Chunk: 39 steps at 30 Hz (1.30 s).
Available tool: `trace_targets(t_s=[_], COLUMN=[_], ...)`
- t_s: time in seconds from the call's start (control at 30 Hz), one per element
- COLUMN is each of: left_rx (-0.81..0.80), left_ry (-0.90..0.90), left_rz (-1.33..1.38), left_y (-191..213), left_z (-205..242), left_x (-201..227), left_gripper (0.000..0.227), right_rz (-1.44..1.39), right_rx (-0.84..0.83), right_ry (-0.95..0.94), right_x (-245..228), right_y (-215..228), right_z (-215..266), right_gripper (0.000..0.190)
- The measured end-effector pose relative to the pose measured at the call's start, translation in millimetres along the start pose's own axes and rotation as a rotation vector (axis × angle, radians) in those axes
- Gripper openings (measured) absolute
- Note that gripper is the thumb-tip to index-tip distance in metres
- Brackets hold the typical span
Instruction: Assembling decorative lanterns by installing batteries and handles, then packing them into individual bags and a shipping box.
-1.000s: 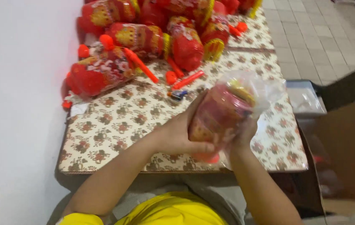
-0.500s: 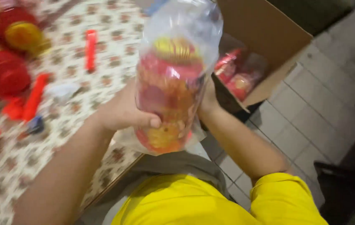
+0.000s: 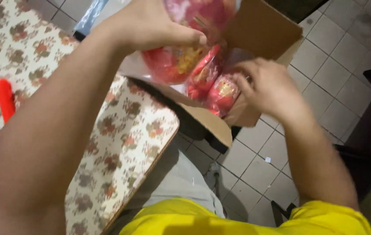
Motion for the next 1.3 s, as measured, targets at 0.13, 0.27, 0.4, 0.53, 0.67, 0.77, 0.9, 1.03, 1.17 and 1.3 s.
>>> trace_targets(t_s=[0.13,0.27,0.4,0.53,0.67,0.77,0.9,1.03,1.17,1.3], left_rx=[0.010,-0.071,-0.011,-0.233,-0.468,-0.694,-0.524,-0.527,-0.389,-0.076], left_ry=[0.299,0.449,0.585,0.706,0.822,0.786,0.214,0.317,0.376,-0.026], left_rz=[-0.171,-0.411,-0.376,-0.549,-0.580,-0.676,-1.250,-1.300,-0.568,-0.649], left_y=[-9.0,-32.3,-55.5,-86.3,-90.8,-110.6,-148.2,-148.0,-123.7,-115.9], left_z=[-61.2,-103.0,-126.1,-146.1,-156.1,-183.0,-238.7,-205.4,-218.3,-152.7], left_x=[-31.3,-76.1,-95.8,-124.9,-126.9,-171.2,-222.2,-207.9,-190.5,-166.9], left_gripper=[0.084,0.124,0.128,0.123,0.124,0.117,0.072,0.052,0.040,0.041], right_rz=[0.135,0.104,0.099,0.130,0.123,0.090,0.090,0.117,0.199,0.189], right_rx=[0.252,0.333,0.356,0.379,0.369,0.392,0.390,0.399,0.422,0.329], right_ry=[-0.006,0.015,0.015,0.037,0.049,0.060,0.066,0.035,0.026,-0.025], right_x=[-0.7,-7.0,-5.2,-6.4,-8.6,-9.4,-10.1,-16.3,-17.1,-12.5], right_y=[-21.3,-20.3,-22.4,-22.0,-19.1,-17.1,-18.8,-19.3,-21.8,-30.2], right_z=[13.8,16.6,15.9,16.5,18.9,17.4,14.8,11.7,8.9,12.5], right_gripper=[0.031,0.028,0.028,0.023,0.022,0.019,0.018,0.018,0.018,0.024])
Point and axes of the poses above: each hand's wrist, its own z-axis away from the middle knuckle, its own y-axis out of the back of the hand, x = y × z, the point moved 2 cm from there along -z, towards the middle knuckle, and after that the axes turned 7 degrees about -x, right-handed, at the moved point
